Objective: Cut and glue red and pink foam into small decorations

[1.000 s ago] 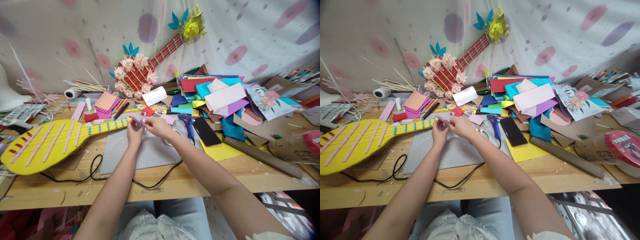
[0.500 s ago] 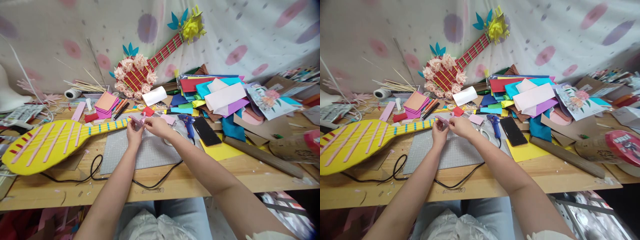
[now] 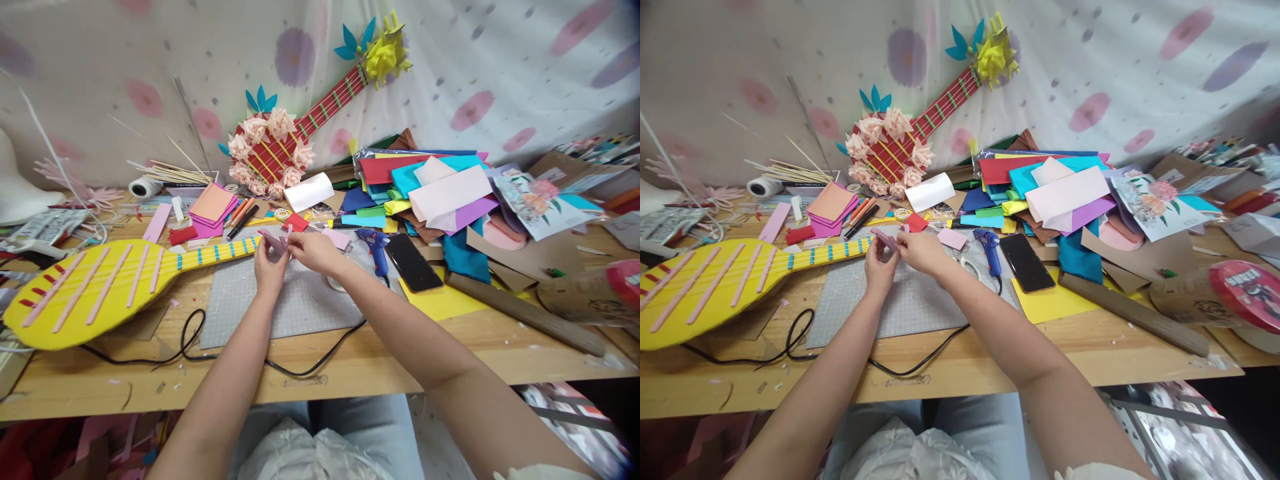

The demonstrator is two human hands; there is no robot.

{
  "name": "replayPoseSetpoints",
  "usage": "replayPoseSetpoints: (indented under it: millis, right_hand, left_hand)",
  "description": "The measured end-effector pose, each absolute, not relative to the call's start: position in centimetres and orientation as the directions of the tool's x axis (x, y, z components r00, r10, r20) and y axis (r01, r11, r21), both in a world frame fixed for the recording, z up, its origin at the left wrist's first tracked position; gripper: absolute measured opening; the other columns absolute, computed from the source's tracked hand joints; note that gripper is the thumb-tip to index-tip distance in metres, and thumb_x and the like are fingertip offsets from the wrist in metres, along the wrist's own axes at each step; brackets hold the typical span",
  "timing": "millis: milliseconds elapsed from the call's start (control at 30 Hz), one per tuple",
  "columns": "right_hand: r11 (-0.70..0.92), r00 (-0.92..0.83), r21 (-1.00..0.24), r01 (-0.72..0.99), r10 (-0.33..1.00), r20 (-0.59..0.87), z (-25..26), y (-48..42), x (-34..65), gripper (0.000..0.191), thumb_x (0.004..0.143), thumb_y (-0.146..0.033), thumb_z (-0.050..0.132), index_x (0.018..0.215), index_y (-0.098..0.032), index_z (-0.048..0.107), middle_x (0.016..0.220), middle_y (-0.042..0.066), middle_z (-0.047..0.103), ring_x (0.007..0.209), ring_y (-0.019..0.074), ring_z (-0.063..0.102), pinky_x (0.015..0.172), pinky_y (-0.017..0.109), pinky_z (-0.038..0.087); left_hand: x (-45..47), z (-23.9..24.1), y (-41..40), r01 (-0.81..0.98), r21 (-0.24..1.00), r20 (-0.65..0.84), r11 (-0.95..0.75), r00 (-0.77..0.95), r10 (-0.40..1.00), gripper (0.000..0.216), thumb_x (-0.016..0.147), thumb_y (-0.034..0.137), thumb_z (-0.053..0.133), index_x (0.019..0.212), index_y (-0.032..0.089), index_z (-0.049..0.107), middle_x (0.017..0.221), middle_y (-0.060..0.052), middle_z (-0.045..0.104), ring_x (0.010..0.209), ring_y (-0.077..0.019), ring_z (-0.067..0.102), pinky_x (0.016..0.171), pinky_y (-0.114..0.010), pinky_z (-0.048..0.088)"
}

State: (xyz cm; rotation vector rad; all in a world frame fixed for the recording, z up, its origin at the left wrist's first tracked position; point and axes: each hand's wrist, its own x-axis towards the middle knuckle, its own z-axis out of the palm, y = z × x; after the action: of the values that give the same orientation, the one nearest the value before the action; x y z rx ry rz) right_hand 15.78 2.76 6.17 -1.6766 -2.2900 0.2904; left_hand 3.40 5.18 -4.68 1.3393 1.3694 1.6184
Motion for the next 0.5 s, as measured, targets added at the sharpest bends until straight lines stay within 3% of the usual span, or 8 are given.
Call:
replayPoseSetpoints:
  millis: [200, 500]
  right_hand:
    - [0.329, -0.306, -0.337, 0.882, 0.944, 0.121, 6.24, 2.75, 15.82, 0.021, 0.083, -0.026, 0.045, 0.089, -0.022, 0.065, 0.084, 0.003, 0.069, 0.076, 0.0159, 0.058, 0.059, 0.023, 0.031]
    - [0.309, -0.290, -0.475, 0.824, 0.950, 0.115, 5.46, 2.68, 16.06, 0.019, 0.083, -0.026, 0.048, 0.090, -0.021, 0.065, 0.077, 0.001, 0.068, 0.070, 0.0125, 0.057, 0.060, 0.021, 0.033]
  left_hand:
    - [3.39, -4.29, 4.91, 0.184, 0.944, 0.321, -0.274, -0.318, 0.892, 0.063, 0.060, 0.029, 0.072, 0.117, 0.018, 0.049, 0.124, -0.014, 0.051, 0.113, -0.0224, 0.051, 0.099, -0.037, 0.038]
    - [3.21, -4.16, 4.82, 0.251, 0.921, 0.373, -0.296, -0.356, 0.857, 0.062, 0.058, 0.034, 0.074, 0.112, 0.019, 0.048, 0.114, -0.012, 0.055, 0.104, -0.0200, 0.055, 0.094, -0.035, 0.041]
